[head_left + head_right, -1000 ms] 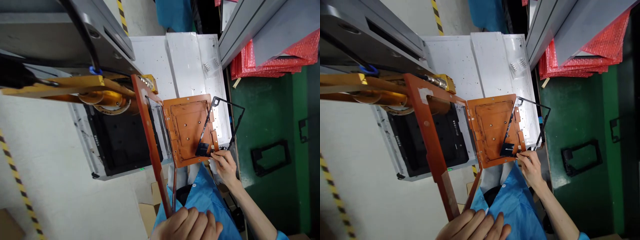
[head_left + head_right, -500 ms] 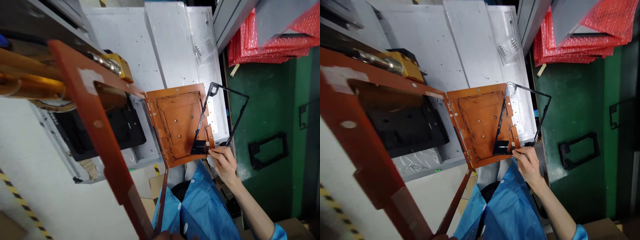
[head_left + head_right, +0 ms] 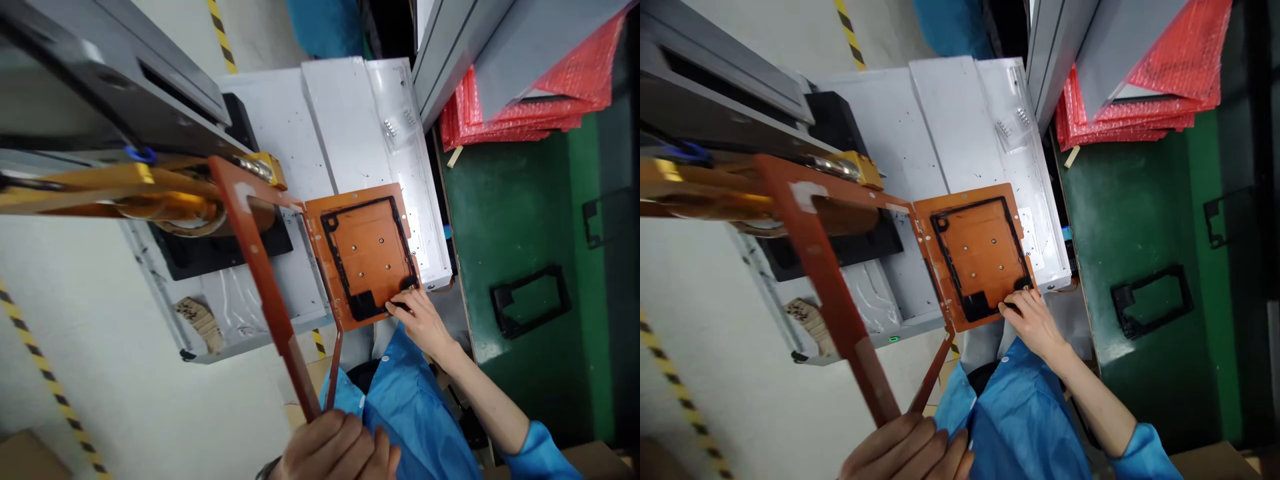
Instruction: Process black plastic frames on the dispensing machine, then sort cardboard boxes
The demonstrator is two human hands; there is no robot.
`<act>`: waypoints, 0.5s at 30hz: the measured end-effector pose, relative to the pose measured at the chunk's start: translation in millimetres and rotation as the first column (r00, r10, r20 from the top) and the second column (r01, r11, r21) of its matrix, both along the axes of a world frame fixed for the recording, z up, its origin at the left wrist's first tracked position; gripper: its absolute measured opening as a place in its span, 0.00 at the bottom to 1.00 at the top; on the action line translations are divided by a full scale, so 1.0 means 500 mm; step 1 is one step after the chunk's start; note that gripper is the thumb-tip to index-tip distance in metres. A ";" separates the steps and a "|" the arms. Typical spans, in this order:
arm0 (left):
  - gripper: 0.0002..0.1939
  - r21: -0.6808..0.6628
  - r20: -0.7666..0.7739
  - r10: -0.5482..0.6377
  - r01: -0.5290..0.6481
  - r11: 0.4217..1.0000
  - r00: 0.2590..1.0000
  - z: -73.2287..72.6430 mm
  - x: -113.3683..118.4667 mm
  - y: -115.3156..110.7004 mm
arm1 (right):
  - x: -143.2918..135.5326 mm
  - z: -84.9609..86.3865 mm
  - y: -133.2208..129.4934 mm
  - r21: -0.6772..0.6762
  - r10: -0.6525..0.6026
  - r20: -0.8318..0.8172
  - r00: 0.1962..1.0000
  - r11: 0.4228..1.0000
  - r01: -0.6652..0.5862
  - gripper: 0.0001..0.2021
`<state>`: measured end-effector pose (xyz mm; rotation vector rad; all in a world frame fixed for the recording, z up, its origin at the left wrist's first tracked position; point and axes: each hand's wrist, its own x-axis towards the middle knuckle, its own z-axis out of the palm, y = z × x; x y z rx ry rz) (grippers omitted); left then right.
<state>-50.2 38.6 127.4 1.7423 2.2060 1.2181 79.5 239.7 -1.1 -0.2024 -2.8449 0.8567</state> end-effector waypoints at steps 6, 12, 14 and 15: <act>0.07 0.025 -0.035 0.016 -0.015 1.000 0.999 0.029 -0.028 0.030 | -0.006 -0.022 -0.008 -0.015 0.027 0.017 0.999 1.000 -0.027 0.28; 0.09 0.134 -0.072 0.023 -0.013 0.991 0.997 0.006 -0.037 0.067 | 0.021 -0.025 -0.065 -0.017 -0.038 0.058 0.998 0.999 0.039 0.32; 0.09 0.150 -0.074 -0.030 0.041 0.988 0.997 -0.020 -0.029 0.095 | 0.037 -0.028 -0.104 -0.042 -0.069 0.076 0.995 0.997 0.072 0.34; 0.09 0.148 -0.094 -0.057 0.070 0.986 0.994 -0.037 -0.024 0.113 | 0.048 -0.030 -0.122 -0.058 -0.097 0.066 0.993 0.993 0.101 0.34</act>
